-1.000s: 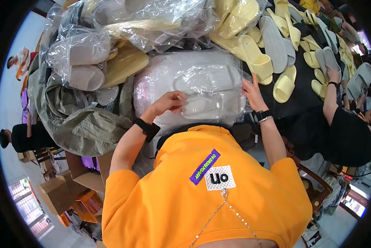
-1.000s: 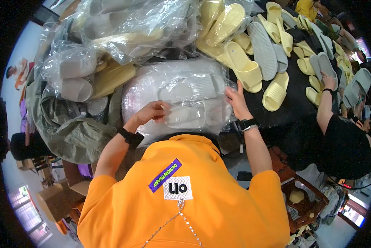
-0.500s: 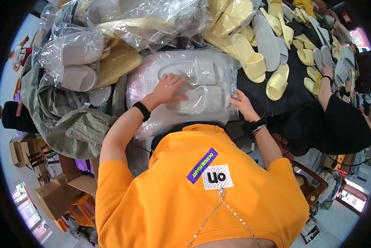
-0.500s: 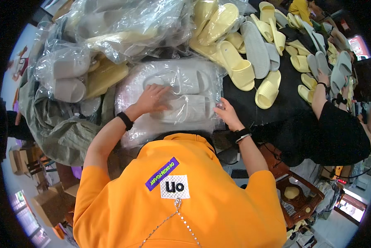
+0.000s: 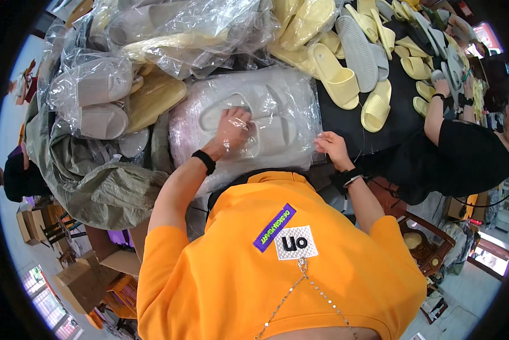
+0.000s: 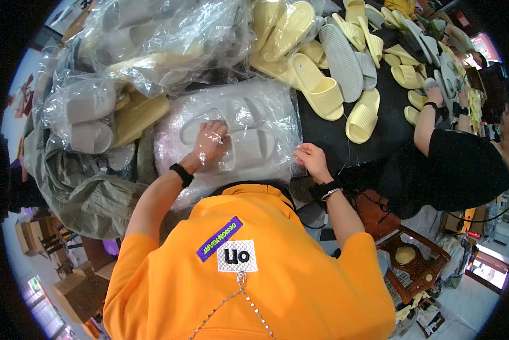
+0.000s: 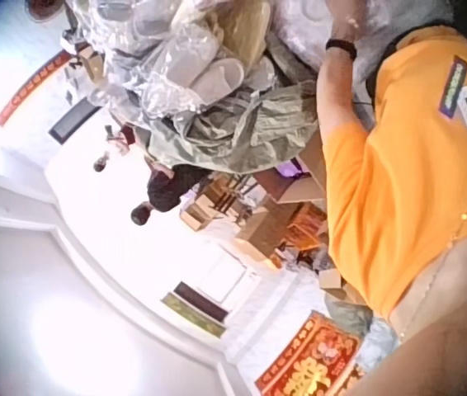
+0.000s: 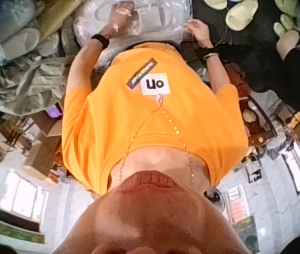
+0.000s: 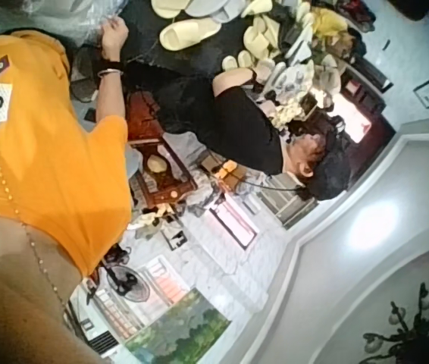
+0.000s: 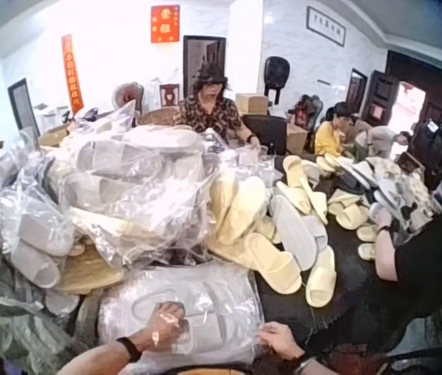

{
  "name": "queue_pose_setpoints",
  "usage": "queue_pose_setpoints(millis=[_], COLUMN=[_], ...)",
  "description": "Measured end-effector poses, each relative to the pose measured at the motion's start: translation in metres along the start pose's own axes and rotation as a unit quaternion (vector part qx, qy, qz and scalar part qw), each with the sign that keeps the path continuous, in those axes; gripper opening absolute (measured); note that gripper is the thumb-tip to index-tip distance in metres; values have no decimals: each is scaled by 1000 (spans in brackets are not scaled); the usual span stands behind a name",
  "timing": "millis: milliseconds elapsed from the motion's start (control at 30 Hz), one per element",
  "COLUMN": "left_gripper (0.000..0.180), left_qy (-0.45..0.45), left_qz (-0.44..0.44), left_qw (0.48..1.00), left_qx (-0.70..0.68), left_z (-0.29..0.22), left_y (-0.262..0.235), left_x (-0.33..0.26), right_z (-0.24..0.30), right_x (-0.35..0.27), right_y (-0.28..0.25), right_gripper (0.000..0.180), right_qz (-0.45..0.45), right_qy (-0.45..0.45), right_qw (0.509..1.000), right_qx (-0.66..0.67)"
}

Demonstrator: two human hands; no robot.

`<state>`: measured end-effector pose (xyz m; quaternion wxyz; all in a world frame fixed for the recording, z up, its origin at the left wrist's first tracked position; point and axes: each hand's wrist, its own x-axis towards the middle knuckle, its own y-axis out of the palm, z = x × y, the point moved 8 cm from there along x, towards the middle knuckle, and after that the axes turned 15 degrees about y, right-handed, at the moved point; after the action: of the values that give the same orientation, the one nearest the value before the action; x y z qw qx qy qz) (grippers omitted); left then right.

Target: Sorting and organizing different colored plastic slippers into bags or piles.

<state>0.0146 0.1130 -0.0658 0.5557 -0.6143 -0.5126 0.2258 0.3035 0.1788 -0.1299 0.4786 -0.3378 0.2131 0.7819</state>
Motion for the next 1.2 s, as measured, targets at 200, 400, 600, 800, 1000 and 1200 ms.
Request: queue_pose_setpoints(millis=[200,400,600,800,1000,1200], left_gripper=[31,24,30,34,28,21], left_qy=[-128,-150,-345,-252,-381,-86], left_qz=[-1,16,-310,-473,-248,-84], left_qw=[987,986,874,663,676,983], left_qx=[98,77,-143,-523,-580,-139], left_z=[50,47,75,61,-11,-45], left_y=[-29,-51,-104,-174,-144,-55], left_x=[-75,-82,-164,-179,-88,47], right_z=[8,31,27,32,39,-1], right_x=[-14,-13,-16,-31,-42,-23], right_y=[-11,31,6,29,62,72], right_gripper=[43,41,31,37,41,29], right_qz=[-26,20,-115,-98,-9,-38], right_qy=[-43,-75,-119,-175,-214,-329], right_qw=[998,997,983,967,963,919], right_qx=[38,6,-79,-159,-165,-215])
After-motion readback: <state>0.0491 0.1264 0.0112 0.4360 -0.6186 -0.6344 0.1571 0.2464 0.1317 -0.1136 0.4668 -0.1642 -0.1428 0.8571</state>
